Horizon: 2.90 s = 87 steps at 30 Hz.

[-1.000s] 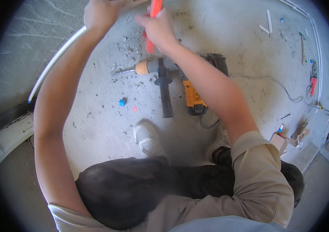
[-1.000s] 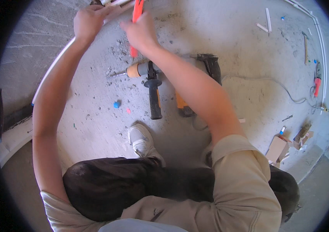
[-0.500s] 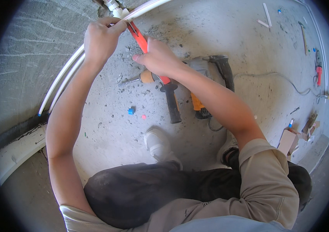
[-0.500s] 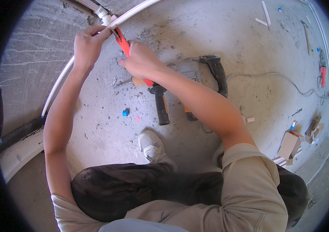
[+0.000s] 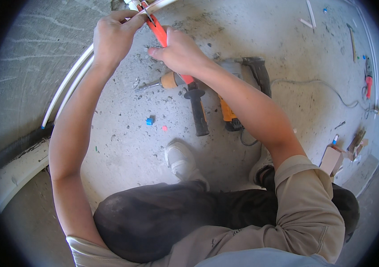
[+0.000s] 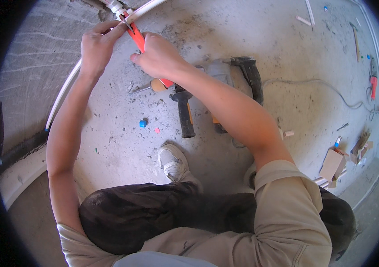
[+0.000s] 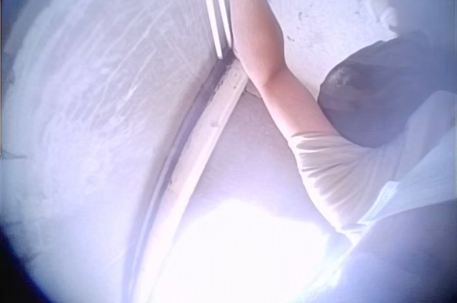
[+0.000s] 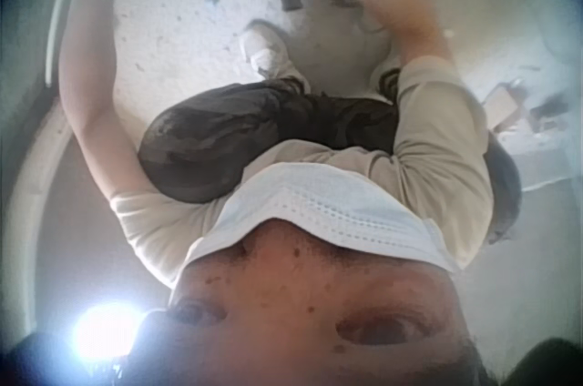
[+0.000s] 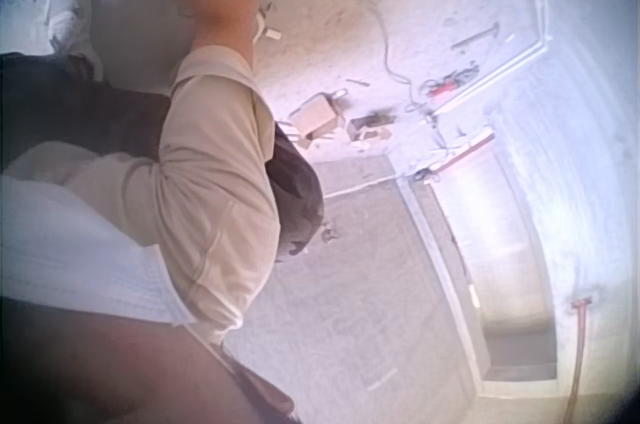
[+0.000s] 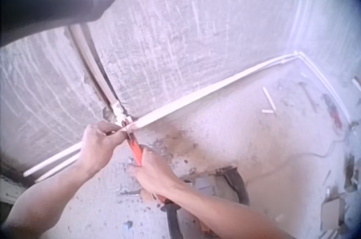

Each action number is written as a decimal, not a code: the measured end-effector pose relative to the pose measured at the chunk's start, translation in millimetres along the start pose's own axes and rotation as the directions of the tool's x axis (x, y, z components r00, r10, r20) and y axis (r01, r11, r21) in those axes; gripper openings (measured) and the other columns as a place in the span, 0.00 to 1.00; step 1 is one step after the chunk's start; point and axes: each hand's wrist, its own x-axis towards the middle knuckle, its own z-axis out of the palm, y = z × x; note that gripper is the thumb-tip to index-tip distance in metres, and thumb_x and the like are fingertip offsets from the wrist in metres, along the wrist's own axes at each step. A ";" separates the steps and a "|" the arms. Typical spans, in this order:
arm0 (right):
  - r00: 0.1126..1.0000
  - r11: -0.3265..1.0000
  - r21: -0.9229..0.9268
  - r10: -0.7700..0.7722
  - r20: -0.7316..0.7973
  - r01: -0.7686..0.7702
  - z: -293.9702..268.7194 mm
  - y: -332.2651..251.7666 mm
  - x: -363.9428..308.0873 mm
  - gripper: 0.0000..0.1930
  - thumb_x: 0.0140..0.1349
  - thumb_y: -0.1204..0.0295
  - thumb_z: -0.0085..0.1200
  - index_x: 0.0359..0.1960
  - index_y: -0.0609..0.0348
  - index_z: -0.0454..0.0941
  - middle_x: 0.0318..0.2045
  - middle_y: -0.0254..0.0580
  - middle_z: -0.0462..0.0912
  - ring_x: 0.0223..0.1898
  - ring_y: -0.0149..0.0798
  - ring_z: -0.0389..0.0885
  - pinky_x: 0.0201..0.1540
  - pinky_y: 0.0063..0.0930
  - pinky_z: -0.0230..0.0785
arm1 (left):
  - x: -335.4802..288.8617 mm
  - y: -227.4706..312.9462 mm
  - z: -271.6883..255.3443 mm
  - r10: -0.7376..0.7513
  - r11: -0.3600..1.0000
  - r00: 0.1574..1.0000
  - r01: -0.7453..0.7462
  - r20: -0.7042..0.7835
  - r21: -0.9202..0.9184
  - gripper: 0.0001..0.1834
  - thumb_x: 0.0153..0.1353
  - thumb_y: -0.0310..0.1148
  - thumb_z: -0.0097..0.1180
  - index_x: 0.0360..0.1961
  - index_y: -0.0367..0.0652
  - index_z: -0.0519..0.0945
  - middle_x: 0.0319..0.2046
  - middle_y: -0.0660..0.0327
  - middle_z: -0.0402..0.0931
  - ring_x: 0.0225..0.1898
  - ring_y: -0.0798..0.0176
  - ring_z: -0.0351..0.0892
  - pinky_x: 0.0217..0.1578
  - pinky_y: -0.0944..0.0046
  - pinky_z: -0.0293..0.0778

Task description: The person installs white PVC pipes along a concrete wall. They use a pipe cutter to trim sections, a rotary hammer to drill holes in the wall, and a hammer to drive nails that secure the pipes. The person repeatedly measures, cuts, and fastens pipe segments to the wall.

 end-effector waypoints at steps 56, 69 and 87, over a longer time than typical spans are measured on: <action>0.987 0.986 -0.154 -0.082 -0.137 0.061 24.0 32.4 -10.1 0.20 0.54 0.56 0.71 0.25 0.62 0.81 0.19 0.51 0.81 0.24 0.54 0.83 0.31 0.46 0.76 | -5.1 27.8 -20.2 0.385 0.875 0.919 -0.333 -0.090 0.351 0.25 0.55 0.53 0.76 0.27 0.41 0.82 0.18 0.54 0.75 0.19 0.55 0.72 0.24 0.52 0.68; 0.747 0.373 -0.914 0.561 0.356 0.156 -266.5 23.1 -162.0 0.18 0.59 0.57 0.66 0.44 0.57 0.84 0.34 0.50 0.87 0.39 0.55 0.86 0.43 0.50 0.76 | -52.0 -52.1 34.7 0.072 0.775 0.858 -0.370 0.509 0.513 0.29 0.60 0.41 0.69 0.58 0.35 0.77 0.56 0.43 0.76 0.55 0.39 0.79 0.53 0.45 0.76; 0.813 0.515 -0.634 0.289 -0.506 -0.577 -302.0 269.1 -489.8 0.41 0.60 0.44 0.65 0.64 0.65 0.69 0.62 0.67 0.71 0.66 0.66 0.68 0.69 0.57 0.60 | 59.2 -57.6 48.6 0.201 0.797 0.907 -0.371 0.370 0.476 0.19 0.73 0.32 0.51 0.58 0.29 0.74 0.47 0.34 0.78 0.50 0.31 0.78 0.52 0.44 0.74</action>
